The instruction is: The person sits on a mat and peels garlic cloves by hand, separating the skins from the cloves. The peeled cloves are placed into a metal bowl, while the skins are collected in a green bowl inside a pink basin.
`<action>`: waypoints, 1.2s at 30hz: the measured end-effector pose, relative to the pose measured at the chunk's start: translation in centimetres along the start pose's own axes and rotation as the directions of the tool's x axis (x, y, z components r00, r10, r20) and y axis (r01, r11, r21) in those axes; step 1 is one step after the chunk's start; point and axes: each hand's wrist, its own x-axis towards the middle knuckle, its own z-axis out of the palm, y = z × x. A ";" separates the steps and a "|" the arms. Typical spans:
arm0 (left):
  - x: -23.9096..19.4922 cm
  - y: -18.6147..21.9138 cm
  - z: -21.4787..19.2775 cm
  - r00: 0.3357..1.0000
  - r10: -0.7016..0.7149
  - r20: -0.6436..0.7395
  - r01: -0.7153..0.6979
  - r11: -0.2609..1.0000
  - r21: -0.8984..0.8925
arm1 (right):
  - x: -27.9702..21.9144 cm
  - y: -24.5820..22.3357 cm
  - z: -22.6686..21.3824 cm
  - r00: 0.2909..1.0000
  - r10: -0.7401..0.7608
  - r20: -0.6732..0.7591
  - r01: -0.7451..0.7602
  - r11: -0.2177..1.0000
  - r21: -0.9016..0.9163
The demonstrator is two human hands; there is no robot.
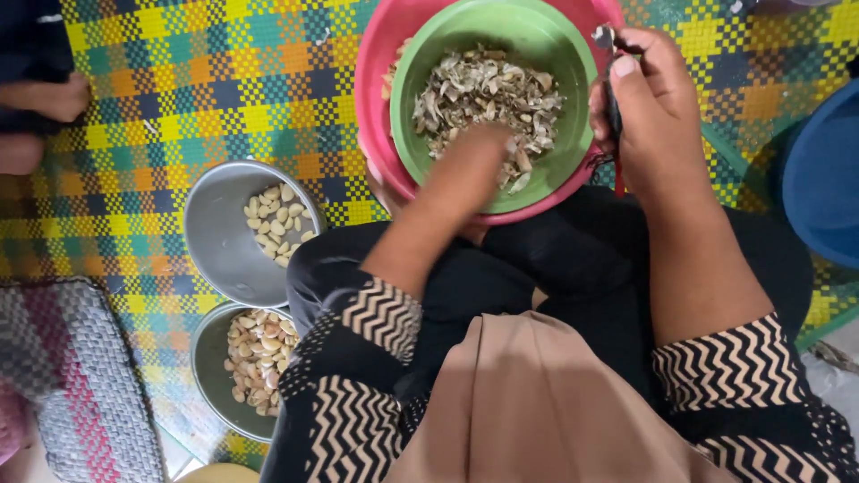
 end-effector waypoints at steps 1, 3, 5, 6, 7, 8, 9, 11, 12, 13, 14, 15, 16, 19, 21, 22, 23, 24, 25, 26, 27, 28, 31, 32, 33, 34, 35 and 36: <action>-0.1 -1.0 -1.0 1.000 0.001 0.005 -0.001 1.000 -0.002 | -0.1 -0.1 0.0 1.000 0.004 -0.003 -0.004 1.000 0.000; -0.1 -3.2 -3.4 0.991 -0.135 -0.004 0.131 0.951 0.279 | 0.0 -0.3 0.3 0.999 0.003 0.048 -0.001 0.999 -0.049; 0.5 -4.5 -2.7 0.991 -0.131 -0.016 0.130 0.954 0.269 | 0.0 -0.3 0.7 0.999 0.002 0.052 0.000 0.999 -0.048; 0.8 -5.1 -2.1 0.992 -0.127 -0.022 0.129 0.959 0.254 | -0.1 -0.2 0.7 0.999 0.008 0.053 -0.006 0.999 -0.049; 1.4 -4.9 -1.6 0.992 -0.127 -0.023 0.129 0.959 0.251 | -0.1 -0.6 0.9 0.999 0.010 0.054 -0.007 0.999 -0.052; 2.1 -4.7 -1.2 0.993 -0.113 0.029 0.100 0.949 0.299 | -0.2 -1.1 1.0 0.998 0.046 0.039 -0.043 0.997 -0.071; 2.7 -4.4 -0.7 0.992 -0.102 0.080 0.068 0.936 0.346 | -0.3 -1.4 1.2 0.996 0.082 0.024 -0.080 0.993 -0.088; 3.5 -3.1 -0.7 0.986 -0.136 0.099 0.093 0.932 0.351 | -0.3 -0.8 0.9 0.997 0.078 0.027 -0.076 0.994 -0.078; 3.8 -2.4 -0.9 0.979 -0.171 0.114 0.120 0.924 0.362 | -0.3 -0.6 0.9 0.997 0.071 0.033 -0.069 0.996 -0.063; 3.8 -1.5 -1.5 0.979 -0.171 0.114 0.119 0.925 0.361 | -0.4 -1.0 1.1 0.997 0.072 0.032 -0.070 0.995 -0.065; 3.8 -0.7 -2.2 0.971 -0.210 0.117 0.157 0.923 0.352 | -0.4 -1.4 1.2 0.994 0.106 0.024 -0.103 0.991 -0.080; 3.8 0.1 -2.9 0.961 -0.248 0.119 0.195 0.919 0.343 | -0.4 -1.8 1.4 0.990 0.139 0.016 -0.137 0.986 -0.096; 3.9 -0.5 -2.6 0.961 -0.246 0.122 0.192 0.920 0.341 | -0.4 -1.6 1.3 0.990 0.141 0.012 -0.139 0.985 -0.097; 3.4 -0.9 -2.7 0.971 -0.124 -0.203 0.086 0.979 -0.187 | -0.2 -1.0 1.3 0.991 0.132 0.026 -0.129 0.986 -0.103; 2.4 0.7 -4.6 0.958 -0.267 -0.103 0.130 0.728 -0.673 | -0.3 -0.9 1.6 0.984 0.172 0.036 -0.167 0.980 -0.112; 2.4 0.8 -4.3 0.958 -0.267 -0.101 0.131 0.727 -0.674 | -0.4 -0.9 1.8 0.984 0.174 0.035 -0.169 0.979 -0.112; 2.4 0.8 -4.1 0.970 -0.230 -0.078 0.065 0.555 -0.829 | -0.5 -0.9 2.0 0.986 0.156 0.061 -0.149 0.983 -0.109; 2.4 0.9 -3.8 0.980 -0.190 -0.064 0.006 0.346 -0.938 | -0.6 -0.9 2.1 0.987 0.138 0.087 -0.129 0.986 -0.107; 2.3 1.1 -3.9 0.980 -0.191 -0.062 0.007 0.344 -0.939 | -0.8 -0.8 2.3 0.986 0.141 0.086 -0.131 0.985 -0.108; 2.2 1.4 -4.0 0.984 -0.171 -0.053 -0.006 0.261 -0.965 | -1.0 -0.6 2.3 0.990 0.096 0.107 -0.083 0.990 -0.118; 2.2 1.6 -4.0 0.988 -0.150 -0.045 -0.018 0.176 -0.984 | -1.2 -0.5 2.4 0.990 0.051 0.129 -0.035 0.991 -0.127; 2.4 1.6 -3.6 0.987 -0.152 -0.046 -0.020 0.173 -0.985 | -1.4 -0.6 2.6 0.990 0.053 0.131 -0.036 0.991 -0.130; 2.8 1.4 -2.8 0.987 -0.133 -0.093 -0.106 -0.093 -0.990 | -1.8 -0.8 3.0 0.992 0.041 0.119 -0.024 0.990 -0.141; 2.8 1.3 -2.8 0.984 -0.155 -0.092 -0.109 -0.104 -0.989 | -1.9 -0.8 3.0 0.993 0.016 0.118 -0.001 0.992 -0.125; 2.8 1.2 -2.8 0.980 -0.177 -0.090 -0.111 -0.115 -0.987 | -2.0 -0.7 3.1 0.993 -0.010 0.116 0.023 0.994 -0.109; 2.7 1.2 -3.0 0.980 -0.179 -0.092 -0.114 -0.116 -0.987 | -2.1 -0.7 3.2 0.993 -0.010 0.118 0.023 0.994 -0.110; 2.6 1.3 -3.2 0.981 -0.179 -0.074 -0.098 -0.127 -0.987 | -2.3 -0.7 3.3 0.990 -0.045 0.133 0.060 0.993 -0.106; 2.5 1.4 -3.4 0.982 -0.179 -0.056 -0.082 -0.138 -0.987 | -2.4 -0.8 3.4 0.986 -0.080 0.147 0.095 0.990 -0.101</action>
